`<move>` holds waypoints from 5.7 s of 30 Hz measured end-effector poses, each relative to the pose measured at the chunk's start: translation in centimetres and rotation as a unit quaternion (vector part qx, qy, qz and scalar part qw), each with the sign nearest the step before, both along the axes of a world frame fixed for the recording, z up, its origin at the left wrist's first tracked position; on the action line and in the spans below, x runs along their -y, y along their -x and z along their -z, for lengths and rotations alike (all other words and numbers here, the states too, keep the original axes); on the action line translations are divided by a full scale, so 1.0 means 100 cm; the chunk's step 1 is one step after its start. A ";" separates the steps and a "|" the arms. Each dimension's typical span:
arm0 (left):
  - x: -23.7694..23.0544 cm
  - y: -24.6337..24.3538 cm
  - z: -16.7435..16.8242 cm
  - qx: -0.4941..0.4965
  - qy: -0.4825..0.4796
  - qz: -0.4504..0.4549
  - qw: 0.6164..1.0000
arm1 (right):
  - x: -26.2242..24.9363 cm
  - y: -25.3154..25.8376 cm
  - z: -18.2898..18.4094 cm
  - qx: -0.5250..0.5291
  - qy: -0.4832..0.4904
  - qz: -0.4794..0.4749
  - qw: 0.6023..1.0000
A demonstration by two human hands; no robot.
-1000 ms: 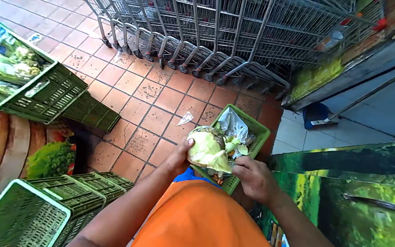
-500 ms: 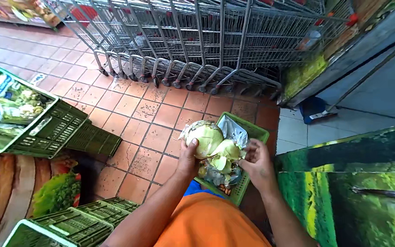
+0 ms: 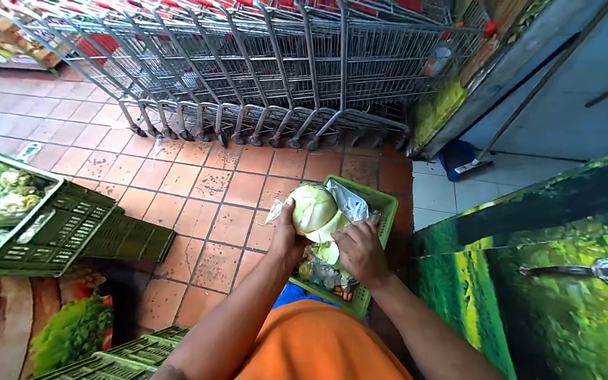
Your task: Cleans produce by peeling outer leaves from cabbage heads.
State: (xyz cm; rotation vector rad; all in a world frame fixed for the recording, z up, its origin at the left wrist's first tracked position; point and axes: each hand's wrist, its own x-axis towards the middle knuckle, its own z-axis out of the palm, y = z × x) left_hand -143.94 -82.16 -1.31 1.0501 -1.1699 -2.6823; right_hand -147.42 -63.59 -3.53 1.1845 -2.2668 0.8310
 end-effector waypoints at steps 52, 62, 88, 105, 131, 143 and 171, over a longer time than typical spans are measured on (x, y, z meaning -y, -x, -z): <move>0.035 -0.099 0.034 -0.150 -0.195 0.075 0.966 | 0.019 -0.013 -0.018 0.252 0.162 -0.040 0.953; 0.037 -0.123 0.048 -0.149 -0.293 0.126 0.936 | 0.012 0.022 0.028 0.536 0.108 0.126 0.828; 0.037 -0.122 0.029 -0.112 -0.043 0.096 0.988 | 0.014 -0.027 -0.038 0.202 0.015 -0.121 0.972; 0.035 -0.128 0.031 -0.059 -0.007 0.107 0.992 | 0.013 -0.040 -0.037 0.176 -0.025 -0.094 0.980; 0.044 -0.137 0.033 -0.061 -0.021 0.148 0.987 | -0.001 -0.017 -0.025 0.565 0.101 -0.121 0.810; 0.045 -0.139 0.032 -0.037 0.001 0.148 0.988 | 0.010 -0.038 -0.028 0.361 0.012 -0.135 0.923; 0.082 -0.175 0.063 -0.127 -0.234 0.176 0.948 | 0.002 0.026 0.060 0.656 0.186 0.067 0.728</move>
